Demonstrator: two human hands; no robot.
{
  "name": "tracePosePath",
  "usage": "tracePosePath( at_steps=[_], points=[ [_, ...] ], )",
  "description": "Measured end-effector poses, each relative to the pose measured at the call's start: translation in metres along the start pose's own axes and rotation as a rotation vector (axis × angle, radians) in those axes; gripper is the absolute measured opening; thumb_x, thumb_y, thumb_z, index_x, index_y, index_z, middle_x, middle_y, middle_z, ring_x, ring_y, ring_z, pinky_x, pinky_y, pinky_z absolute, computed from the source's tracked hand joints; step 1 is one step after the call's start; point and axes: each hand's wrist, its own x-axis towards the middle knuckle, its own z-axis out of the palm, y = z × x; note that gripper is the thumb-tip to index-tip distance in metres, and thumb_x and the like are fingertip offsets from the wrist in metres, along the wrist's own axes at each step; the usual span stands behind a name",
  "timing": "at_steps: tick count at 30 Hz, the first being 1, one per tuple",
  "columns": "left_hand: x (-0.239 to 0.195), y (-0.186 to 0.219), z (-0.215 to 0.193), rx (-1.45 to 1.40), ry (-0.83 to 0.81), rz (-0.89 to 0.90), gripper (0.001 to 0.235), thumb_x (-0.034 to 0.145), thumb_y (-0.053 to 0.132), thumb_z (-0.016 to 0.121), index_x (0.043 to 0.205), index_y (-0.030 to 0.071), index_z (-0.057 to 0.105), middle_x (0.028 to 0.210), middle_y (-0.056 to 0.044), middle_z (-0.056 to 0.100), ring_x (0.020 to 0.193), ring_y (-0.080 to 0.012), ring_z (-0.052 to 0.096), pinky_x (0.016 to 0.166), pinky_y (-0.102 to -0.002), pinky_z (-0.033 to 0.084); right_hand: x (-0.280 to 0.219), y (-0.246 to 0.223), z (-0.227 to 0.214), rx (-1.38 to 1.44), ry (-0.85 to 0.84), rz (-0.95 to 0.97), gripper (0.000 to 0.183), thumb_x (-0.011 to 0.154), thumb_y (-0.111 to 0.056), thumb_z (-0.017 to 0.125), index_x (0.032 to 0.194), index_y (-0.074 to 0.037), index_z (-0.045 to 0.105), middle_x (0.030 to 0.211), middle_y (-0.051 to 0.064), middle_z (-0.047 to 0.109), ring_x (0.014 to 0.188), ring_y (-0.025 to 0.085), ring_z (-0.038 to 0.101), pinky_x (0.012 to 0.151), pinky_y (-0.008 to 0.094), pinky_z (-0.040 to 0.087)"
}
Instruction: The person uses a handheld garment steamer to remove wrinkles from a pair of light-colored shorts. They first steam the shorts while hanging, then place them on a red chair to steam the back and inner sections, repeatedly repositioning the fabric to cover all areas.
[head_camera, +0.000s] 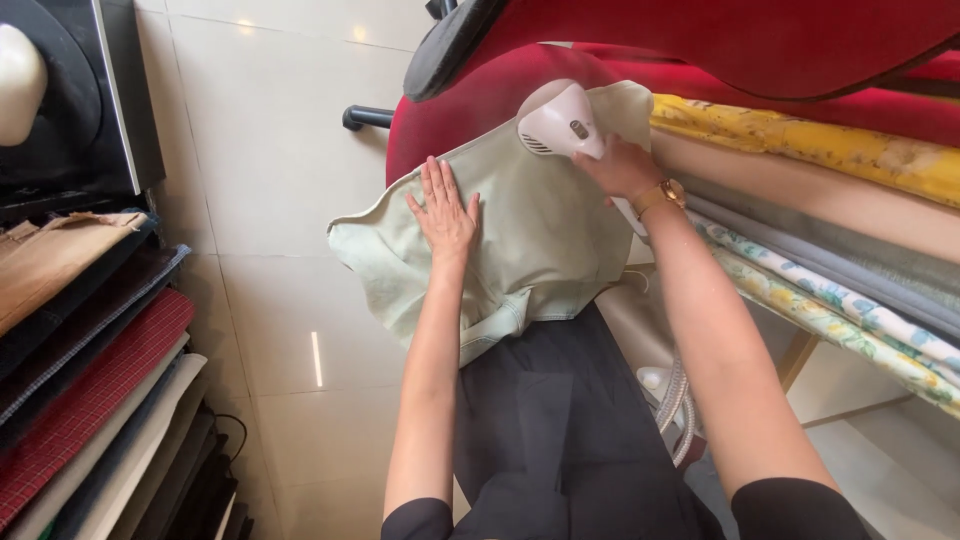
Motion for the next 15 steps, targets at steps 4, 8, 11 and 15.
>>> tracePosePath(
  at_steps=[4, 8, 11, 15],
  points=[
    [0.001, 0.001, -0.003, -0.013, -0.011, -0.003, 0.074, 0.086, 0.051, 0.040, 0.142, 0.012, 0.010, 0.149, -0.006, -0.001, 0.137, -0.0184, -0.003, 0.104, -0.058, 0.012, 0.001, 0.017, -0.010, 0.079, 0.012, 0.035, 0.062, 0.085, -0.050, 0.040, 0.116, 0.004, 0.044, 0.082, 0.020, 0.062, 0.058, 0.029, 0.064, 0.076, 0.048, 0.047],
    [-0.003, 0.002, -0.008, -0.025, 0.007, -0.003, 0.075, 0.085, 0.050, 0.042, 0.141, 0.012, 0.011, 0.148, -0.007, -0.001, 0.137, -0.0188, -0.002, 0.102, -0.062, 0.012, 0.000, 0.028, -0.012, 0.088, 0.107, 0.063, 0.065, 0.086, -0.055, 0.040, 0.115, 0.004, 0.043, 0.070, 0.017, 0.061, 0.069, 0.035, 0.063, 0.073, 0.049, 0.048],
    [-0.002, 0.003, -0.011, -0.034, 0.061, 0.026, 0.075, 0.083, 0.044, 0.049, 0.140, 0.009, 0.016, 0.148, -0.010, 0.005, 0.137, -0.0210, 0.002, 0.100, -0.064, 0.010, -0.035, 0.004, -0.018, 0.114, 0.133, 0.097, 0.065, 0.083, -0.059, 0.042, 0.113, -0.001, 0.045, 0.087, 0.020, 0.061, 0.086, 0.036, 0.061, 0.074, 0.051, 0.047],
    [0.011, 0.002, 0.002, 0.030, 0.167, 0.064, 0.079, 0.079, 0.044, 0.057, 0.138, 0.006, 0.020, 0.146, -0.014, 0.010, 0.135, -0.0290, 0.005, 0.104, -0.057, 0.014, -0.052, -0.026, 0.005, 0.209, 0.032, -0.029, 0.056, 0.083, -0.045, 0.046, 0.112, 0.003, 0.044, 0.094, 0.026, 0.058, 0.080, 0.037, 0.059, 0.074, 0.049, 0.047]
  ],
)
